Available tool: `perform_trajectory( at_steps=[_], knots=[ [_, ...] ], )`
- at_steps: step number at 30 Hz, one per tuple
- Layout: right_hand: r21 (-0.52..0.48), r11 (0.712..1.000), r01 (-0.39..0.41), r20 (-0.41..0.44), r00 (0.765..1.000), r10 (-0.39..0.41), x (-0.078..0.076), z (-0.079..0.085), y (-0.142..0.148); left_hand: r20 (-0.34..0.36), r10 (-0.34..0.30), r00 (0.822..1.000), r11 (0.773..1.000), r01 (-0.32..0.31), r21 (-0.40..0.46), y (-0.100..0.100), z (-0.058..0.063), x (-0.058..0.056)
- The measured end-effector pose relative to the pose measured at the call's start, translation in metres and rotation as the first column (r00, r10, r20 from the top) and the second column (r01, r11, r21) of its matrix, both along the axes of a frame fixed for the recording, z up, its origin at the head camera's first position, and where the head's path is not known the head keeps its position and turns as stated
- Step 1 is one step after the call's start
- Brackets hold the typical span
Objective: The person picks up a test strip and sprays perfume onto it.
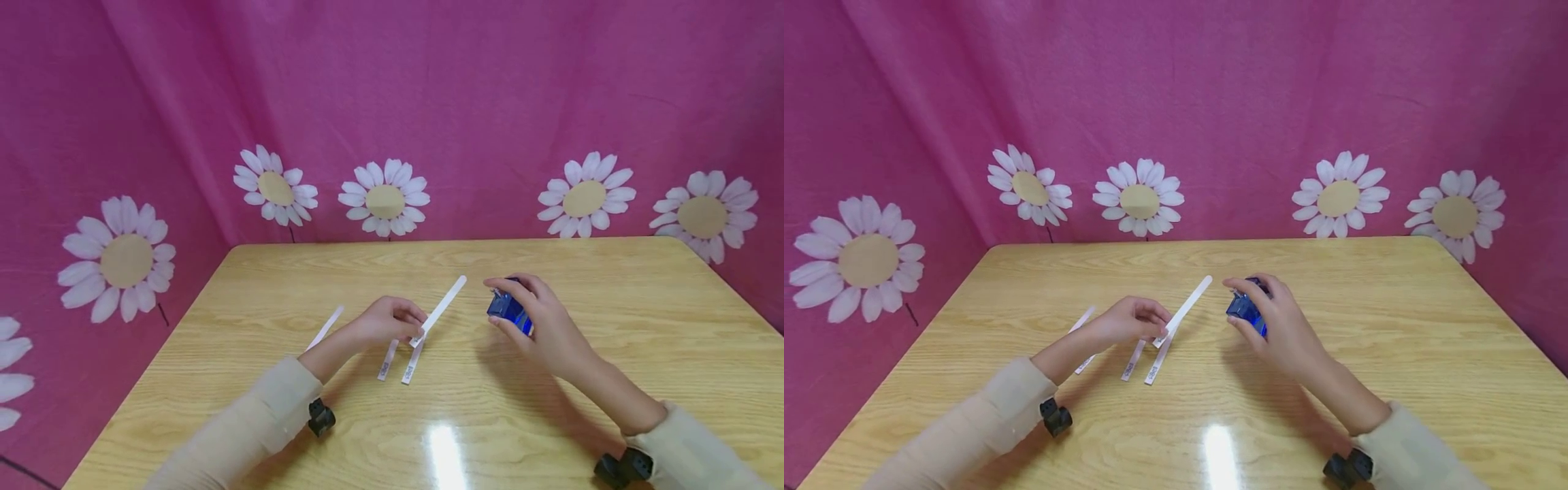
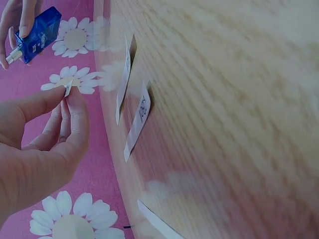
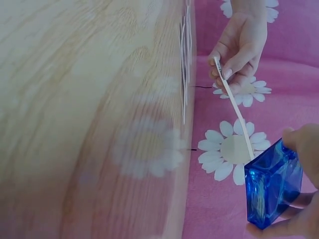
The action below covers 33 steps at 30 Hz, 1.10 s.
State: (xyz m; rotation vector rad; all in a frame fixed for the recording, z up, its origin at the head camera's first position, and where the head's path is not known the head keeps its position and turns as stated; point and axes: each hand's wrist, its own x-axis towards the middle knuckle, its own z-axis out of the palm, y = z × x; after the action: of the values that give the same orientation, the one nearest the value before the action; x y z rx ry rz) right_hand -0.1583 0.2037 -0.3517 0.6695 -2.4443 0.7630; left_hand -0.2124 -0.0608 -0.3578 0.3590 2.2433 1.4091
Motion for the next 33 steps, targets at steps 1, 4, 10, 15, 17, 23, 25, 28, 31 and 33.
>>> perform_trajectory(
  at_steps=[1,4,10,15,17,23,25,28,31,33],
  knots=[
    [0.004,1.000,0.005,-0.004,1.000,-0.005,0.0006,0.0001,-0.0007,0.002,-0.001,1.000,1.000,0.001,0.002,0.0002,0.0003,0.0007],
    [0.012,1.000,0.015,-0.015,1.000,-0.015,0.0020,0.0001,-0.0021,0.000,0.002,1.000,1.000,-0.002,0.006,0.0003,0.0004,0.0020],
    [-0.002,1.000,0.026,-0.029,0.999,-0.026,0.0038,-0.0004,-0.0033,0.010,0.012,1.000,1.000,-0.013,0.009,-0.0002,0.0006,0.0038],
    [-0.018,1.000,0.015,-0.027,1.000,-0.016,0.0045,-0.0001,-0.0042,0.007,0.015,1.000,0.999,-0.015,0.030,-0.0006,-0.0011,0.0046],
    [-0.010,1.000,0.008,-0.032,0.999,-0.009,0.0045,-0.0003,-0.0046,0.011,0.019,1.000,0.999,-0.019,0.039,-0.0006,-0.0018,0.0053],
    [0.000,1.000,-0.001,-0.062,0.998,0.001,0.0049,-0.0003,-0.0054,0.027,0.016,0.999,0.999,-0.017,0.048,0.0010,-0.0020,0.0073],
    [0.000,1.000,0.003,-0.073,0.997,-0.003,0.0055,-0.0010,-0.0052,0.028,0.010,1.000,0.999,-0.011,0.048,0.0016,-0.0026,0.0076],
    [-0.003,1.000,0.006,-0.083,0.997,-0.007,0.0066,-0.0018,-0.0049,0.034,0.001,0.999,0.999,-0.003,0.049,0.0029,-0.0035,0.0080],
    [-0.008,1.000,0.005,-0.082,0.997,-0.006,0.0071,-0.0017,-0.0046,0.039,-0.004,0.999,0.999,0.002,0.054,0.0043,-0.0046,0.0079],
    [-0.013,1.000,0.005,-0.074,0.997,-0.006,0.0071,-0.0014,-0.0041,0.043,-0.011,0.999,0.998,0.009,0.065,0.0052,-0.0053,0.0076]
  ],
)
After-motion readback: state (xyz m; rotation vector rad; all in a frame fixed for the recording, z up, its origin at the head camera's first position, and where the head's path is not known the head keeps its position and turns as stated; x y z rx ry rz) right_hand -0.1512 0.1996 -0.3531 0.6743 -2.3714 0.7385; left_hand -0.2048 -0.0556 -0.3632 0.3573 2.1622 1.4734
